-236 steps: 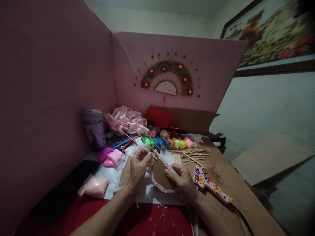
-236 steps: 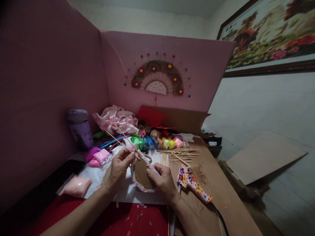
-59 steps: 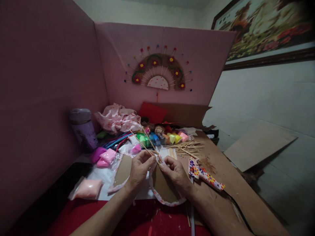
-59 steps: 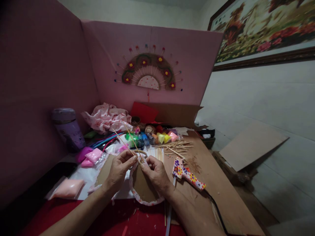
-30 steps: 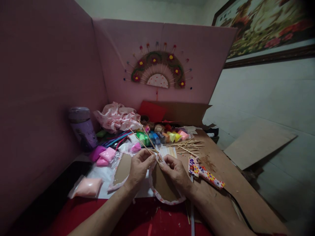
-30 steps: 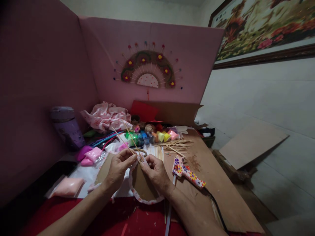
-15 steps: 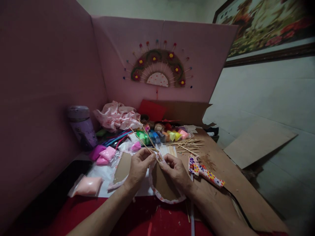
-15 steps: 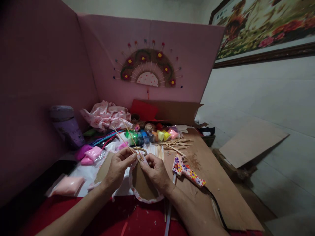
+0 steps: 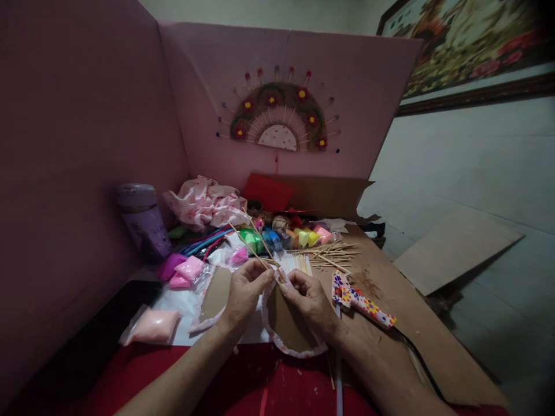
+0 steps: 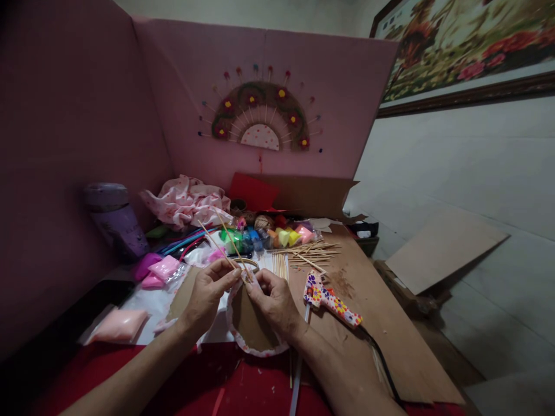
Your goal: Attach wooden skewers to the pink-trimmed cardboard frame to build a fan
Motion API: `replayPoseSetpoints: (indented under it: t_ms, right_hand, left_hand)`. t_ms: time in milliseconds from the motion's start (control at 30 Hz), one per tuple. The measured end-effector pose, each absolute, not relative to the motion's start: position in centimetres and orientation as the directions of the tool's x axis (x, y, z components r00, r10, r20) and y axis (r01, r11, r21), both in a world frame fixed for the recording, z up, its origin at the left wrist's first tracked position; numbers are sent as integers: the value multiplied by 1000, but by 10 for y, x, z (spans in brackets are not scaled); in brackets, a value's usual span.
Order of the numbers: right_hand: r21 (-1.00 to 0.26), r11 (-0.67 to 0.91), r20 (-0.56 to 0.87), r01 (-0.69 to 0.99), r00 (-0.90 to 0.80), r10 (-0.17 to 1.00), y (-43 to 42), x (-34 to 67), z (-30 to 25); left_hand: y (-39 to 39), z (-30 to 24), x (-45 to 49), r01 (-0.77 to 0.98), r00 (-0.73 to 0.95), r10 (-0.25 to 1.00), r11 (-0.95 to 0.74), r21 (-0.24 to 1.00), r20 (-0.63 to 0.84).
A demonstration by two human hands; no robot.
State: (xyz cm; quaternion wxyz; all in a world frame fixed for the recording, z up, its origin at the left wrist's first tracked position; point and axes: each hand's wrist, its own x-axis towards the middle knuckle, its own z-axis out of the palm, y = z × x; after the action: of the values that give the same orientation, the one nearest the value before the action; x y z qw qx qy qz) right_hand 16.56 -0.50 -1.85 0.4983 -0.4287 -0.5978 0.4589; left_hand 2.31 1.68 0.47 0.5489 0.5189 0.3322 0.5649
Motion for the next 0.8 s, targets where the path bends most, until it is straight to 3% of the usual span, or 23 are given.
replayPoseSetpoints:
  t_ms: [800]
  right_hand:
    - [-952, 275, 254, 133, -156, 955, -7, 167, -16]
  left_hand:
    - [14, 9, 24, -251, 120, 972, -168, 953, 203]
